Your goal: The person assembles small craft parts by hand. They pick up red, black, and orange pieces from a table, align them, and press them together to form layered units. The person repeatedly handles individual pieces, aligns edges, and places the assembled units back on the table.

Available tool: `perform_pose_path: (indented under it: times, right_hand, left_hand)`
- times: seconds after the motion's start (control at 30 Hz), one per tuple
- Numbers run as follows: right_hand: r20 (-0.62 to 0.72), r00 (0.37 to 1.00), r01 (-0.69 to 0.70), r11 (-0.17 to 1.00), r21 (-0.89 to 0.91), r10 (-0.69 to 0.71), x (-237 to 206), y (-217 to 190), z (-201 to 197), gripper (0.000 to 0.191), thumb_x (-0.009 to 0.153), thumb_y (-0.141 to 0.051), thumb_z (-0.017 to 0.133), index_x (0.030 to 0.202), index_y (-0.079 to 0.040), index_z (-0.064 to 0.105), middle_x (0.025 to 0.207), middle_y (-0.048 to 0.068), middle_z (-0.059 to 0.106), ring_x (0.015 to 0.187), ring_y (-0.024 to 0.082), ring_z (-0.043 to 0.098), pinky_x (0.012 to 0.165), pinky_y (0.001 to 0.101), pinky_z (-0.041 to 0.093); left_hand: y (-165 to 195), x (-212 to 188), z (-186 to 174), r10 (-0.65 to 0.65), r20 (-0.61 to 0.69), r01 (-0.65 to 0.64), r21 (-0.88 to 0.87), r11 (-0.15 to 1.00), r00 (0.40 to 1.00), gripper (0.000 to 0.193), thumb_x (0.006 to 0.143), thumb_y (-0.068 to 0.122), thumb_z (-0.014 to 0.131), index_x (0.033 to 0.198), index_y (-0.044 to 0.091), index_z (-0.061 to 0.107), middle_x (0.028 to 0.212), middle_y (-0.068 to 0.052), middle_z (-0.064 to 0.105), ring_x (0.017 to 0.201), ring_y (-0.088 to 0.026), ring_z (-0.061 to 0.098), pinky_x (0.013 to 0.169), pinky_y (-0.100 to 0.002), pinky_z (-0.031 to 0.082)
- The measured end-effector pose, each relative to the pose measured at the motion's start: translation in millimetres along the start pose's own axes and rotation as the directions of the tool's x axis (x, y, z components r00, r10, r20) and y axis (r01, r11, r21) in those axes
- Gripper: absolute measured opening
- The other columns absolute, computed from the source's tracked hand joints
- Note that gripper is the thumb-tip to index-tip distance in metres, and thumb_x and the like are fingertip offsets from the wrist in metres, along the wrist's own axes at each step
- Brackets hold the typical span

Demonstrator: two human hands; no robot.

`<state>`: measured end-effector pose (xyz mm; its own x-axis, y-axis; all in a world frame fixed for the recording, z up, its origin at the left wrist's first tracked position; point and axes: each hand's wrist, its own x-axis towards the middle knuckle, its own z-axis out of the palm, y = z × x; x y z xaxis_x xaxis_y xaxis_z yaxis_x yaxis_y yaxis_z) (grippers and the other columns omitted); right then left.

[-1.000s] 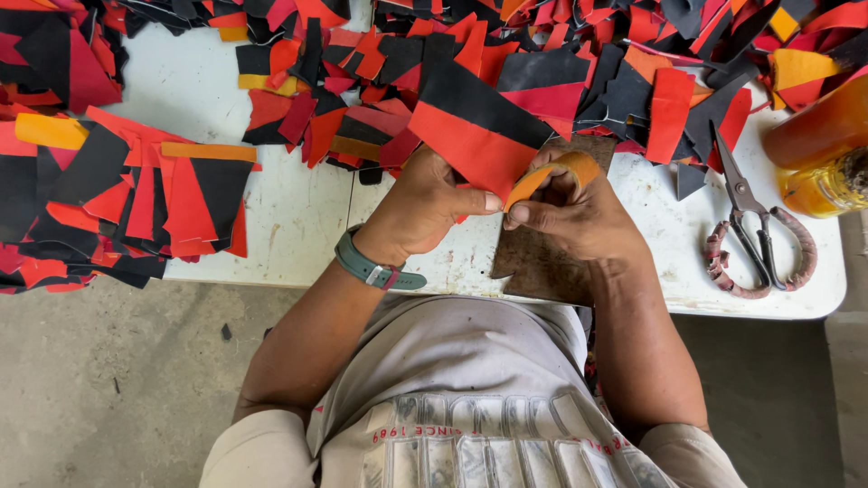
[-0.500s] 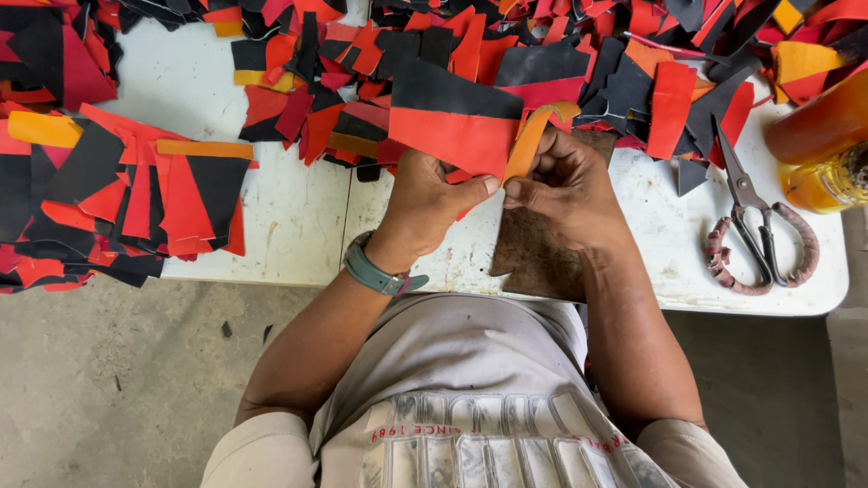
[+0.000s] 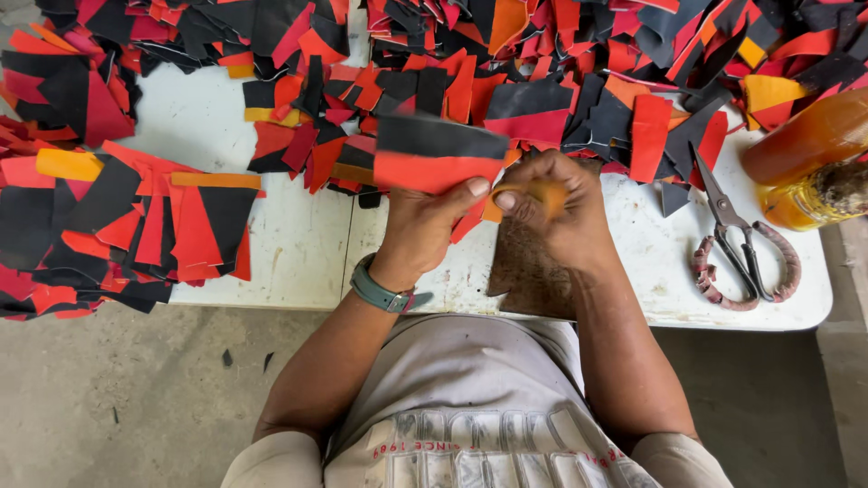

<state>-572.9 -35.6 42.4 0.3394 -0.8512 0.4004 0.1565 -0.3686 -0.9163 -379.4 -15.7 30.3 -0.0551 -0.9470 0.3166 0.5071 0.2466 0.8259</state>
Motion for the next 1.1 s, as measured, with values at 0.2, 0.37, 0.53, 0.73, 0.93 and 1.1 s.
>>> perform_pose_path:
  times: [0.2,0.37,0.53,0.73,0.93,1.1]
  right_hand:
    - [-0.085,0.961,-0.189,0.848,0.496,0.264,-2.2,17.5,1.7,0.02,0.093,0.003,0.077,0.108,-0.002,0.064,0.095,0.008,0.072,0.08,0.014,0.067,0.071,0.0271,0.055]
    - [-0.071,0.954,-0.231,0.867,0.442,0.291,2.2,17.2,-5.7,0.032,0.089,0.005,0.076,0.117,-0.004,0.064,0.103,0.009,0.074,0.086,0.012,0.071,0.073,0.0256,0.059]
    - [-0.067,0.959,-0.235,0.903,0.361,0.276,3.0,18.0,-5.1,0.034,0.09,0.008,0.076,0.12,-0.001,0.065,0.102,0.011,0.074,0.084,0.013,0.072,0.074,0.0264,0.061]
    - [-0.06,0.963,-0.221,0.898,0.381,0.263,3.8,20.2,-4.1,0.033,0.09,0.011,0.075,0.119,-0.001,0.065,0.101,0.011,0.074,0.083,0.013,0.071,0.073,0.0257,0.06]
    - [-0.084,0.957,-0.228,0.9,0.372,0.277,3.6,22.5,-1.5,0.032,0.088,0.012,0.074,0.116,0.0,0.065,0.101,0.01,0.074,0.085,0.013,0.072,0.075,0.0263,0.062]
    - [-0.093,0.974,-0.184,0.961,0.206,0.207,2.4,27.2,3.0,0.031,0.09,0.012,0.075,0.117,0.0,0.066,0.102,0.009,0.073,0.089,0.011,0.07,0.08,0.0277,0.06]
  left_hand:
    - [0.2,-2.4,7.0,-0.152,-0.119,0.099,-0.361,0.927,0.981,0.026,0.094,-0.004,0.071,0.119,0.003,0.064,0.114,-0.007,0.071,0.104,-0.018,0.07,0.088,-0.033,0.058]
    - [-3.2,-3.4,1.6,-0.079,-0.088,0.058,-0.218,0.974,0.993,0.027,0.094,-0.006,0.07,0.119,0.002,0.065,0.113,-0.008,0.071,0.102,-0.016,0.069,0.086,-0.032,0.057]
    - [-7.3,-6.9,3.3,0.029,-0.097,-0.031,-0.019,0.999,0.995,0.023,0.098,-0.007,0.071,0.12,-0.002,0.067,0.113,-0.008,0.071,0.102,-0.013,0.067,0.091,-0.031,0.056]
    - [-3.5,-6.5,10.6,0.071,-0.119,-0.062,0.08,0.995,0.99,0.025,0.096,-0.007,0.071,0.12,-0.004,0.068,0.115,-0.01,0.073,0.104,-0.014,0.071,0.095,-0.032,0.06]
    - [-10.6,-6.2,8.2,0.06,-0.123,-0.051,0.079,0.996,0.991,0.022,0.096,-0.007,0.071,0.118,-0.004,0.069,0.113,-0.009,0.073,0.102,-0.014,0.071,0.094,-0.031,0.06]
    - [-17.2,-9.2,7.5,0.091,-0.172,-0.058,0.193,0.98,0.981,0.009,0.1,-0.007,0.072,0.108,-0.005,0.071,0.101,-0.008,0.072,0.089,-0.01,0.067,0.082,-0.029,0.057]
